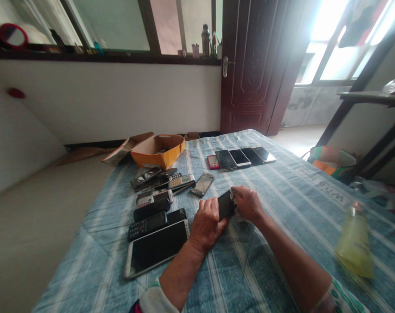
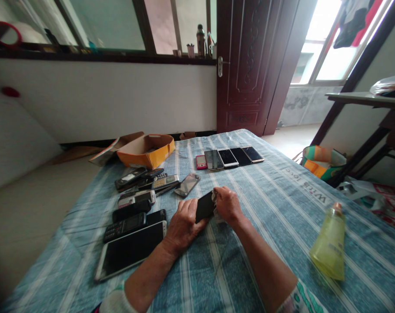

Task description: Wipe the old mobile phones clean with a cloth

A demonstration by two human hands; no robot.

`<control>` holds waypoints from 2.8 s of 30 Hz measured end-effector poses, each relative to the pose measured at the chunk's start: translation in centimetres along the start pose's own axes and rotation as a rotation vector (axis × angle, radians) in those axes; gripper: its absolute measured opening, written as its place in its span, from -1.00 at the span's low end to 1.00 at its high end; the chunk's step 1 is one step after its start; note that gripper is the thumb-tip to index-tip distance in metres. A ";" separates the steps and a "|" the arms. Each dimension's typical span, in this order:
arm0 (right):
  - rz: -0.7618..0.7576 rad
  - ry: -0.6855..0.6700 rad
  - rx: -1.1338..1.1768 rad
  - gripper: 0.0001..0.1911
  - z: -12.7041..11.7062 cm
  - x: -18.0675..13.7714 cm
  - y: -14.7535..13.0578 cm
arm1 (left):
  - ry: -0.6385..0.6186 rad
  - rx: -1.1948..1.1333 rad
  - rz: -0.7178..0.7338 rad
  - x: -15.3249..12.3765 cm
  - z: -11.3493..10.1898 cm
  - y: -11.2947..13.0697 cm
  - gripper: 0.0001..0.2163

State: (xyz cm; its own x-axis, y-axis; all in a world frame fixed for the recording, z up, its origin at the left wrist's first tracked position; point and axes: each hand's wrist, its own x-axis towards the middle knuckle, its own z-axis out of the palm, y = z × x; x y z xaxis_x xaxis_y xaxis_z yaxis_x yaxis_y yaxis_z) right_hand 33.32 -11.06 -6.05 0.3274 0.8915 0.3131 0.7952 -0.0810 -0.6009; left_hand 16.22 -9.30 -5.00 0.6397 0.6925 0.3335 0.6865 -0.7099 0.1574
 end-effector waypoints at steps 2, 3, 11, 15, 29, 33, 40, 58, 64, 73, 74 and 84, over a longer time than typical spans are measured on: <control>-0.019 -0.023 -0.100 -0.68 -0.3 -0.2 -0.2 | -0.008 0.004 -0.016 0.0 0.0 0.0 -0.70; -0.028 -0.035 -0.148 -0.69 -0.4 -0.3 -0.3 | -0.013 0.008 -0.029 0.1 0.0 0.0 -0.71; -0.053 0.121 -0.045 -0.65 0.4 -0.5 0.1 | 0.020 0.038 -0.062 0.2 0.2 -0.3 -0.76; -0.056 0.217 0.113 -0.64 1.2 0.0 0.3 | 0.029 0.042 -0.009 0.1 0.1 -0.1 -0.74; -0.024 0.008 -0.084 -0.66 -0.1 -0.6 0.0 | 0.042 0.025 -0.077 0.1 -0.1 -0.2 -0.75; -0.004 0.136 0.051 -0.63 0.6 -0.5 -0.1 | 0.061 0.022 -0.064 0.1 -0.2 -0.2 -0.76; 0.010 0.050 0.081 -0.64 0.2 -0.4 0.0 | 0.056 0.038 -0.054 0.1 -0.2 -0.2 -0.76; -0.020 -0.041 -0.121 -0.77 0.1 -1.2 -0.6 | 0.018 0.072 -0.100 0.0 0.0 0.1 -0.78; -0.084 -0.211 -0.365 -0.83 -2.2 -1.7 -1.2 | -0.023 0.076 -0.159 0.1 -0.5 0.4 -0.73; -0.095 -0.294 -0.456 -0.68 -2.7 -2.4 -1.4 | 0.012 0.090 -0.174 0.1 -0.3 0.3 -0.73; -0.083 -0.287 -0.450 -0.67 -2.5 -2.4 -1.4 | 0.004 0.090 -0.181 0.1 -0.4 0.3 -0.73; -0.087 -0.089 -0.187 -0.42 -0.6 -1.4 0.5 | -0.082 0.058 -0.213 0.6 -1.1 0.2 -0.66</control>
State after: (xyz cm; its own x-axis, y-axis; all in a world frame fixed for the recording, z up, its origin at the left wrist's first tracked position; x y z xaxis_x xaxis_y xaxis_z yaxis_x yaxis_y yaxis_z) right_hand 33.58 -12.59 -6.39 0.2137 0.9339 0.2867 0.9019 -0.0759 -0.4251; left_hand 16.38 -9.23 -3.80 0.5024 0.8358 0.2215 0.8262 -0.5395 0.1620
